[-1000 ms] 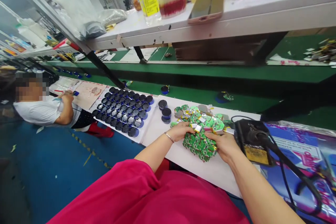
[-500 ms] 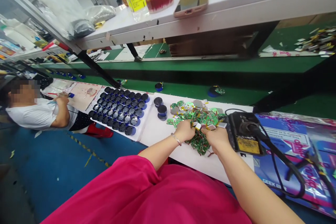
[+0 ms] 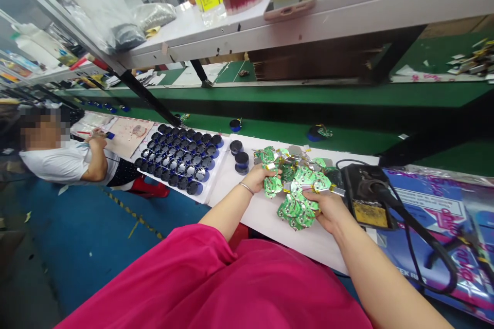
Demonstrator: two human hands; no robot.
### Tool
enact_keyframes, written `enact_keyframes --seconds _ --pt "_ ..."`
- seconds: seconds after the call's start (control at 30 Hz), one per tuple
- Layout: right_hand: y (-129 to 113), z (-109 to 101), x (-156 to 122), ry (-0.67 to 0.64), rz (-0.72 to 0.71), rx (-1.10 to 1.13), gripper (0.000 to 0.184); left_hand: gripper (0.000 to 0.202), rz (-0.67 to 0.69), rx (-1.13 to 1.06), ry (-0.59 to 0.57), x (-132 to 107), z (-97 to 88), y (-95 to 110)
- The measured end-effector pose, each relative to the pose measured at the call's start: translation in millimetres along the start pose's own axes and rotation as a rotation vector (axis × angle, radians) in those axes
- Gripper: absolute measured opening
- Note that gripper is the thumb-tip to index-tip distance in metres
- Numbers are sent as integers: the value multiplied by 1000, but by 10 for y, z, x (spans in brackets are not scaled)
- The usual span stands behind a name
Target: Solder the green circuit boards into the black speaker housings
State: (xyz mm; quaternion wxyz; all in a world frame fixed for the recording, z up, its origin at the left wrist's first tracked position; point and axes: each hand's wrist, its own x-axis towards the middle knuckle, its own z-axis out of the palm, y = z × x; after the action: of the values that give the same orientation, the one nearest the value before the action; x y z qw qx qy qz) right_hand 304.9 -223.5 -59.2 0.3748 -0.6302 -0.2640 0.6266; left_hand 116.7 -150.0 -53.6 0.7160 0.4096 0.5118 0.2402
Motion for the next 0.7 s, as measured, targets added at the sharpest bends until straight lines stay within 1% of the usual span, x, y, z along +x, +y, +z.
enact_keyframes --seconds 0.13,0.27,0.3,0.37,0.43,0.5,0.7 --pt "-38 14 -22 -52 100 8 37 33 -10 -86 -61 -61 -48 7" --pt "-126 48 -71 -149 130 5 37 31 -1 -145 -122 -122 29 -43" --pt "-148 61 -80 -175 137 -2 37 32 1 -155 -137 -129 56 -54" --pt "-183 88 -89 -216 157 -20 37 43 8 -171 -148 -132 107 -73" --pt "-202 106 -88 -236 172 -37 38 58 19 -181 -126 -125 143 -89" --pt "-200 106 -79 -234 174 -52 38 66 38 -186 -91 -113 163 -107" --pt "-108 42 -8 -160 186 -145 36 68 85 -132 8 -55 153 -206"
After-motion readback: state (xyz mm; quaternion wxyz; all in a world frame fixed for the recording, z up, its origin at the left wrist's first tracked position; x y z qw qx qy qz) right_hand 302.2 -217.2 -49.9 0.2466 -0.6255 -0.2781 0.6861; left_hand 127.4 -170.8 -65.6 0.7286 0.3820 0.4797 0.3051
